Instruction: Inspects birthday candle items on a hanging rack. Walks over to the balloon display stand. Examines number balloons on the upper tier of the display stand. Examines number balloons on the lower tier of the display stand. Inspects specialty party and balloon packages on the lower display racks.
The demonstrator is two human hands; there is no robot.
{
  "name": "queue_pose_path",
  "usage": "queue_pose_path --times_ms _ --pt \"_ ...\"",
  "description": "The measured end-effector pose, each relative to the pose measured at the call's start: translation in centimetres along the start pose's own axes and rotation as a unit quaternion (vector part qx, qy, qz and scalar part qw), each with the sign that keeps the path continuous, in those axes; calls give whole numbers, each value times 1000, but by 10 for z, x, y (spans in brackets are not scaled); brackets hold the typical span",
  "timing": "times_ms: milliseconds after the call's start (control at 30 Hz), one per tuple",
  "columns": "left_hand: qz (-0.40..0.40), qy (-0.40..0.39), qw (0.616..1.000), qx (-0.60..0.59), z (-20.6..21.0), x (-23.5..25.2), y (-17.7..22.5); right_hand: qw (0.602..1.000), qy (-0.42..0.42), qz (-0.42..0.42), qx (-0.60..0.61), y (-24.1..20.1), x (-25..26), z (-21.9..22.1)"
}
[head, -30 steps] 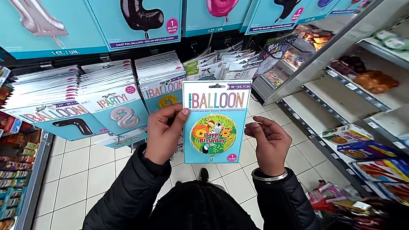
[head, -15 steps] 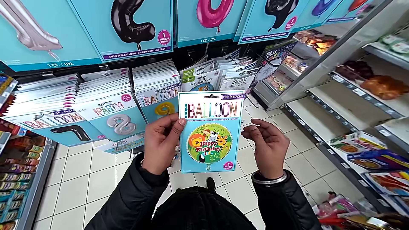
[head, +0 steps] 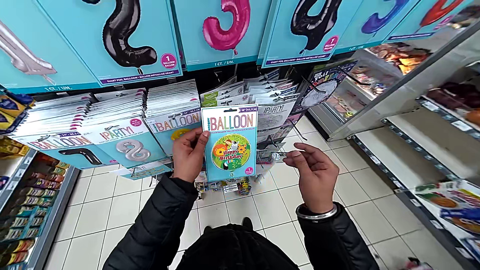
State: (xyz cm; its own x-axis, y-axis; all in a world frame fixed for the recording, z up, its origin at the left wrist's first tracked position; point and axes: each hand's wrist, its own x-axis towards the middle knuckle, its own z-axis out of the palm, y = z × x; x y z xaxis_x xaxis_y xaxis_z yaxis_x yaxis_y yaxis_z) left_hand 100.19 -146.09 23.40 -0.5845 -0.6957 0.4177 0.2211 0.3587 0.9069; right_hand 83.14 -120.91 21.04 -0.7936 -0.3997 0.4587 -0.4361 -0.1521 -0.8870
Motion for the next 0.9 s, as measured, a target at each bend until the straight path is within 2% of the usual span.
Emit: queue_pose_path --times_ms 267,467,567,700,900 --pt "11 50 995 82 15 10 -21 1000 -4 0 10 21 27 -23" --pt "10 123 981 149 16 17 -32 999 -18 22 22 36 49 -34" --pt "-1 164 977 139 23 16 -34 999 -31 19 19 51 64 -36" --pt "26 201 971 126 33 6 -31 997 -66 38 6 68 85 -36" --pt "24 236 969 70 48 -37 -32 990 -129 40 39 85 108 -32"
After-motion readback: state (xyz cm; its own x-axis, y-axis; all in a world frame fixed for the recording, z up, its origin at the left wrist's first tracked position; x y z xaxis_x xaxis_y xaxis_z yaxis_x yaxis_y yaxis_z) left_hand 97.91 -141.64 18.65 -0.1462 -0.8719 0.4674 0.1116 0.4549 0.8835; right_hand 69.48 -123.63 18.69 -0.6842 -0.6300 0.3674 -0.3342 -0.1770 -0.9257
